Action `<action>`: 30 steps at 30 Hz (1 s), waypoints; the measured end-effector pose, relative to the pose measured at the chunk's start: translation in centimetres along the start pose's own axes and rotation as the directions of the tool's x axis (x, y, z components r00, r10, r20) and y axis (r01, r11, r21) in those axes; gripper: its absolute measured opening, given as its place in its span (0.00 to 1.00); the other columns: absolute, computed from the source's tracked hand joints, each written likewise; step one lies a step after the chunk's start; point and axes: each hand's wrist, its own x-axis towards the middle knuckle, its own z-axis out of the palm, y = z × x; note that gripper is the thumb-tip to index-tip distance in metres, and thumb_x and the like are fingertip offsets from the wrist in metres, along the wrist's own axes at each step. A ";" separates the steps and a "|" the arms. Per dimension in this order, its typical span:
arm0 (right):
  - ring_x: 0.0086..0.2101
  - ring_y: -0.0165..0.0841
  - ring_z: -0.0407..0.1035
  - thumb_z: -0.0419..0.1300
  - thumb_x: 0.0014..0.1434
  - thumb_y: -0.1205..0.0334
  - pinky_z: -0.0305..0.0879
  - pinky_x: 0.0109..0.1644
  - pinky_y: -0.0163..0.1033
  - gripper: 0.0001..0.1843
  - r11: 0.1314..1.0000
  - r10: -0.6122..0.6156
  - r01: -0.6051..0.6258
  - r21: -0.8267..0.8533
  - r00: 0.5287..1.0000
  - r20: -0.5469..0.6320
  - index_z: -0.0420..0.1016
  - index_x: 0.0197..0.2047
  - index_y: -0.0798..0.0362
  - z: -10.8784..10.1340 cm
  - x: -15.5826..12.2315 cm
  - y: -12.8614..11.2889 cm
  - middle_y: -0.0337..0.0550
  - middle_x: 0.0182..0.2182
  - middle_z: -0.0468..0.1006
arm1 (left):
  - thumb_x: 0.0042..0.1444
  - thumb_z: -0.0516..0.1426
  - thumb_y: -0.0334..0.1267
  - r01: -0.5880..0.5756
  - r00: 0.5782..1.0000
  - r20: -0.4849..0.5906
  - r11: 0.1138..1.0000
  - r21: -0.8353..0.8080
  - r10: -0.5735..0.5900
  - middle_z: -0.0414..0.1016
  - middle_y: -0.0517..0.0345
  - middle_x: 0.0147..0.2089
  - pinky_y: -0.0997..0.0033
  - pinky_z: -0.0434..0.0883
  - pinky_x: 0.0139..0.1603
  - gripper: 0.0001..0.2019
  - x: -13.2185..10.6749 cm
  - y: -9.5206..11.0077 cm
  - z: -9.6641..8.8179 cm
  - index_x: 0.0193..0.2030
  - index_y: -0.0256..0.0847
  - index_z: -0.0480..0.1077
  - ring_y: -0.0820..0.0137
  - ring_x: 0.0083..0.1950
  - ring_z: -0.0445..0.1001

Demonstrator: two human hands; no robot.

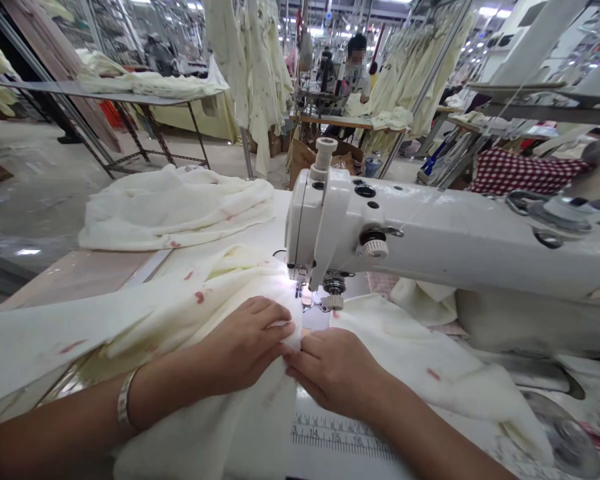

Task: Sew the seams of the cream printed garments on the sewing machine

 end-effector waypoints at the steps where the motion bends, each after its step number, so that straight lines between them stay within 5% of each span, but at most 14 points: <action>1: 0.23 0.29 0.55 0.50 0.63 0.64 0.45 0.26 0.38 0.10 1.000 0.007 -0.008 -0.021 1.000 -0.012 0.70 0.43 0.54 0.1 0.0 0.1 0.36 0.22 0.65 | 0.58 0.50 0.32 0.002 0.999 -0.033 0.997 -0.082 -0.004 0.69 0.49 0.43 0.61 0.64 0.48 0.10 -0.2 -0.3 0.0 0.43 0.34 0.69 0.64 0.44 0.65; 8: 0.21 0.27 0.56 0.49 0.62 0.64 0.46 0.25 0.36 0.10 0.996 0.018 -0.023 -0.092 0.998 -0.055 0.71 0.40 0.52 0.1 0.2 0.4 0.34 0.20 0.66 | 0.61 0.48 0.31 0.014 0.996 -0.084 0.947 -0.321 -0.043 0.73 0.55 0.46 0.64 0.62 0.53 0.11 -0.3 -1.5 -0.2 0.45 0.39 0.70 0.68 0.48 0.68; 15: 0.24 0.27 0.63 0.49 0.62 0.64 0.48 0.24 0.34 0.11 0.972 0.099 -0.138 -0.192 0.975 -0.198 0.72 0.40 0.52 0.2 0.8 2.6 0.38 0.25 0.74 | 0.58 0.50 0.32 0.377 0.910 0.052 0.772 -0.513 -0.410 0.74 0.59 0.41 0.70 0.69 0.41 0.08 1.1 -1.9 -1.1 0.44 0.40 0.64 0.71 0.41 0.71; 19: 0.24 0.25 0.64 0.47 0.63 0.63 0.47 0.23 0.32 0.14 0.977 0.092 -0.119 -0.178 0.984 -0.151 0.72 0.33 0.51 0.1 1.0 3.3 0.38 0.26 0.75 | 0.59 0.52 0.32 0.151 0.987 -0.013 0.937 -0.314 -0.163 0.73 0.57 0.44 0.66 0.66 0.48 0.06 1.0 -2.1 0.0 0.40 0.40 0.69 0.69 0.46 0.70; 21: 0.23 0.24 0.63 0.46 0.63 0.65 0.46 0.22 0.31 0.15 0.980 0.096 -0.112 -0.162 0.990 -0.105 0.72 0.32 0.51 -0.3 1.0 3.5 0.36 0.24 0.74 | 0.60 0.51 0.33 0.014 0.999 -0.028 0.970 -0.244 -0.021 0.72 0.56 0.47 0.65 0.64 0.52 0.07 0.8 -2.2 0.5 0.40 0.40 0.70 0.68 0.49 0.68; 23: 0.22 0.23 0.62 0.45 0.63 0.65 0.44 0.20 0.31 0.16 0.983 0.096 -0.104 -0.151 0.994 -0.060 0.71 0.30 0.51 -0.6 1.1 3.5 0.35 0.23 0.72 | 0.61 0.50 0.33 -0.009 0.999 -0.045 0.966 -0.258 -0.002 0.72 0.56 0.48 0.66 0.63 0.53 0.09 0.7 -2.1 0.5 0.42 0.40 0.70 0.69 0.49 0.68; 25: 0.24 0.24 0.64 0.46 0.63 0.64 0.44 0.20 0.31 0.15 0.982 0.104 -0.110 -0.154 0.993 -0.050 0.72 0.33 0.51 -0.7 1.2 3.4 0.37 0.25 0.74 | 0.61 0.48 0.32 0.114 0.991 -0.023 0.937 -0.331 -0.129 0.73 0.58 0.44 0.68 0.66 0.49 0.09 0.8 -2.1 0.2 0.42 0.40 0.69 0.71 0.45 0.70; 28: 0.26 0.27 0.65 0.46 0.63 0.63 0.46 0.22 0.32 0.14 0.978 0.108 -0.120 -0.172 0.991 -0.080 0.72 0.40 0.50 -0.3 1.2 3.2 0.39 0.28 0.75 | 0.62 0.46 0.32 0.349 0.925 0.025 0.822 -0.451 -0.379 0.74 0.61 0.39 0.73 0.69 0.38 0.08 1.0 -2.0 -0.4 0.42 0.41 0.66 0.73 0.38 0.72; 30: 0.25 0.27 0.64 0.47 0.63 0.63 0.47 0.23 0.33 0.13 0.977 0.102 -0.118 -0.178 0.990 -0.101 0.73 0.38 0.51 0.0 1.1 3.2 0.38 0.26 0.74 | 0.61 0.47 0.32 0.355 0.917 0.000 0.814 -0.460 -0.399 0.74 0.60 0.39 0.72 0.69 0.38 0.07 1.0 -2.1 -0.3 0.42 0.40 0.65 0.72 0.38 0.71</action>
